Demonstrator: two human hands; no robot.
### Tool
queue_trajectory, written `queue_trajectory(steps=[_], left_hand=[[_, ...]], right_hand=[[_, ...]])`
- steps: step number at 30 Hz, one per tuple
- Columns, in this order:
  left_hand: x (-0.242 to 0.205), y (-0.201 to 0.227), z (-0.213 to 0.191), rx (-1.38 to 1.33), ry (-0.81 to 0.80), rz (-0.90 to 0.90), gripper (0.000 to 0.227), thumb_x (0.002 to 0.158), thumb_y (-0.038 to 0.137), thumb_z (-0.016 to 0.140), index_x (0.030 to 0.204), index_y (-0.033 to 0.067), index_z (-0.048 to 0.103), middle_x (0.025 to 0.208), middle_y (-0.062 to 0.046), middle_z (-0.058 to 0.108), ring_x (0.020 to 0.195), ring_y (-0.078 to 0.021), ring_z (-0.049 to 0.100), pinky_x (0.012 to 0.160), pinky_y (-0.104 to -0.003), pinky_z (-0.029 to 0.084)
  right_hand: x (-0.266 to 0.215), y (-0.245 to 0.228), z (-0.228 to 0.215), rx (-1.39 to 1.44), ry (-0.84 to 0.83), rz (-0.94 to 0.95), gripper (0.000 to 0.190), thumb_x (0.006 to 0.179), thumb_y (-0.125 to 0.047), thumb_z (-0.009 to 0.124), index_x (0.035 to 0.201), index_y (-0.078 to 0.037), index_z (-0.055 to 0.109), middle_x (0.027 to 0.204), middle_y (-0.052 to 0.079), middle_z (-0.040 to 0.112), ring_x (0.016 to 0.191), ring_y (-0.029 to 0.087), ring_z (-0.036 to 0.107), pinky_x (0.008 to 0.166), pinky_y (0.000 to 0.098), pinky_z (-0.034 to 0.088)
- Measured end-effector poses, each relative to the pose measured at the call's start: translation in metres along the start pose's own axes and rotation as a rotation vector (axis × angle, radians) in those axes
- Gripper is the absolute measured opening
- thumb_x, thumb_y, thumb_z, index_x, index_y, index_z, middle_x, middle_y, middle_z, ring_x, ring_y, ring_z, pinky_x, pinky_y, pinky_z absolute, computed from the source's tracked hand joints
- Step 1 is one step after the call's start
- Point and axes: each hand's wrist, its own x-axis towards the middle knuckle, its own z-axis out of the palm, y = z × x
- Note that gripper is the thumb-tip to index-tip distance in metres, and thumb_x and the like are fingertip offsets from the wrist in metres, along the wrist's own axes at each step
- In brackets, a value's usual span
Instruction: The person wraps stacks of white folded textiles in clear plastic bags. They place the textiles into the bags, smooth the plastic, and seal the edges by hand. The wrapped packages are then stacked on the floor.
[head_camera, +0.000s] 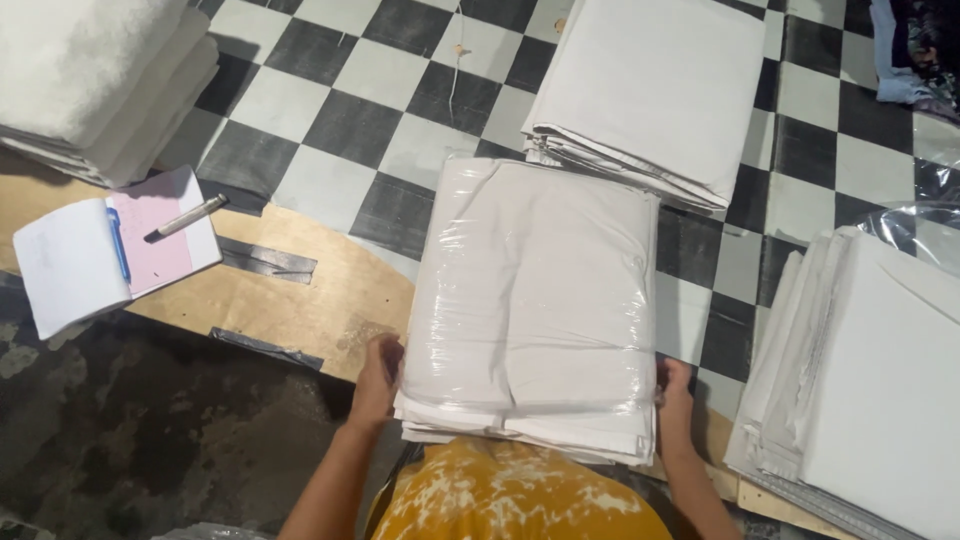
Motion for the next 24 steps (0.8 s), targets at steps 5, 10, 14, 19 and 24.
queue_trajectory(steps=[5,10,14,19,24], left_hand=[[-0.011,-0.031,0.010,-0.062,-0.144,-0.347,0.038,0.101,0.025,0.055,0.131,0.0014,0.057,0.113,-0.015,0.075,0.102,-0.0230,0.071,0.088,-0.033,0.056],[-0.027,-0.041,0.040,-0.934,-0.049,-0.621,0.033,0.100,0.015,0.050,0.123,-0.0063,0.061,0.112,-0.020,0.072,0.097,-0.0319,0.071,0.084,-0.046,0.060],[-0.052,-0.037,0.051,-1.012,0.119,-0.909,0.036,0.100,0.016,0.043,0.125,-0.0035,0.061,0.110,-0.021,0.071,0.096,-0.0344,0.070,0.082,-0.048,0.059],[-0.101,-0.025,0.034,-1.165,0.019,-0.800,0.039,0.096,0.008,0.047,0.130,-0.0046,0.064,0.107,-0.022,0.071,0.083,-0.0282,0.064,0.070,-0.042,0.055],[-0.134,-0.012,0.026,-0.700,0.111,-0.821,0.038,0.090,0.014,0.059,0.124,0.0024,0.069,0.114,-0.018,0.079,0.104,-0.0278,0.076,0.088,-0.034,0.059]], right_hand=[[-0.013,0.004,0.005,-0.171,-0.067,0.581,0.060,0.103,-0.048,0.038,0.144,-0.006,0.053,0.112,0.018,0.068,0.098,0.033,0.070,0.085,0.0439,0.057],[-0.064,0.003,-0.017,0.194,-0.139,0.759,0.069,0.100,-0.061,0.037,0.150,-0.016,0.048,0.124,0.007,0.069,0.107,0.018,0.066,0.089,0.0358,0.050],[-0.091,0.018,-0.017,-0.231,-0.259,-0.104,0.077,0.084,-0.017,0.072,0.146,0.002,0.031,0.122,0.019,0.062,0.108,0.029,0.062,0.090,0.0419,0.051],[-0.088,0.031,0.000,0.709,0.209,0.634,0.029,0.103,-0.012,0.054,0.130,-0.003,0.059,0.120,0.010,0.066,0.100,0.025,0.064,0.080,0.0418,0.053],[-0.079,0.015,0.006,0.569,0.105,0.563,0.027,0.104,-0.014,0.046,0.127,-0.005,0.059,0.117,0.013,0.067,0.097,0.028,0.067,0.079,0.0447,0.057]])
